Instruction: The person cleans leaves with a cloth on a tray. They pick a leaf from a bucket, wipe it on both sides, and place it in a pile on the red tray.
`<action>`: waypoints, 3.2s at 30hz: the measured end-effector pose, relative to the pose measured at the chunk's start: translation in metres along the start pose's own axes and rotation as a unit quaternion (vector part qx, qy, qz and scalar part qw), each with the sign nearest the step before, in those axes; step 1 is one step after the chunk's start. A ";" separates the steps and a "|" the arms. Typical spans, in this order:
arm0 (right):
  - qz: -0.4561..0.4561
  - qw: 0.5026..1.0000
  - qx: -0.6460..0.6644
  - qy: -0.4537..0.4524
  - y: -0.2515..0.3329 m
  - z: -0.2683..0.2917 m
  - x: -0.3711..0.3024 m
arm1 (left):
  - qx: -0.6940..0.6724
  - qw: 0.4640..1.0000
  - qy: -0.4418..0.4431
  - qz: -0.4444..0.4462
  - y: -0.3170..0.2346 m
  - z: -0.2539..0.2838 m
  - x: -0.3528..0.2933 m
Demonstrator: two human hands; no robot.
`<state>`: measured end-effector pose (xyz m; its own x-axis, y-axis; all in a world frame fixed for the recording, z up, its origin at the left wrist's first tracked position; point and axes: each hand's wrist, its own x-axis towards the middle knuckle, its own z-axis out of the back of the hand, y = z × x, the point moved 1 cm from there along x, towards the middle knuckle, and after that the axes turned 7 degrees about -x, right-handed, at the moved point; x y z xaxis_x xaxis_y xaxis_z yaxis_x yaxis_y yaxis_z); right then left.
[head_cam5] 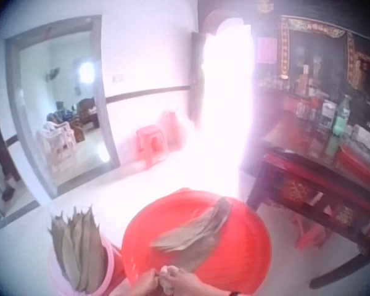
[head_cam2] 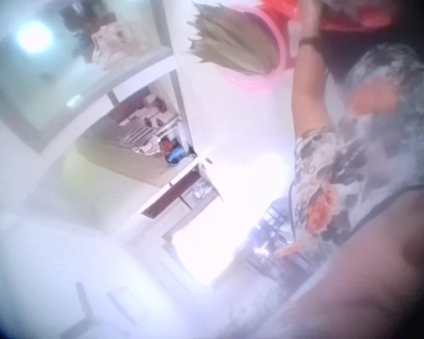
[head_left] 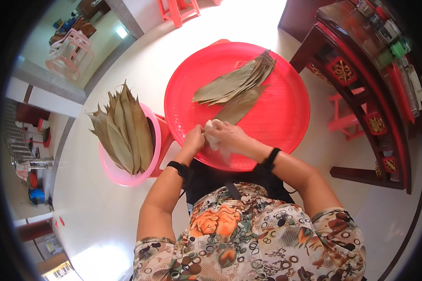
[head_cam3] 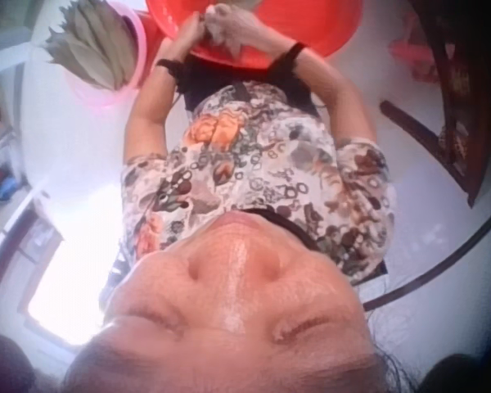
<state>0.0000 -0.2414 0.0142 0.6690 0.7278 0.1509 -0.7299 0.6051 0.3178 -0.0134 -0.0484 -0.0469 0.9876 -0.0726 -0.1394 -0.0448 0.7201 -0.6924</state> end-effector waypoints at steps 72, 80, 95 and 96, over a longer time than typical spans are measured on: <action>-0.136 0.958 -0.158 0.196 -0.026 0.013 -0.035 | -0.078 0.865 -0.218 0.446 0.117 0.215 -0.170; -0.120 0.974 -0.139 0.132 -0.036 -0.002 -0.042 | 0.225 0.861 -0.089 0.448 0.145 0.213 -0.164; -0.146 0.971 -0.109 0.153 -0.037 -0.004 -0.039 | 0.197 0.970 -0.105 -0.100 -0.022 0.061 0.053; -0.140 0.976 -0.113 0.123 -0.036 -0.006 -0.041 | 0.244 0.957 -0.122 -0.101 -0.028 0.050 0.068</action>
<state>-0.0017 -0.2909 -0.0086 0.8130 0.5625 -0.1504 -0.5545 0.8267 0.0950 0.0624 -0.0386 -0.0018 0.9770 -0.1235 0.1736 0.1674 0.9489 -0.2673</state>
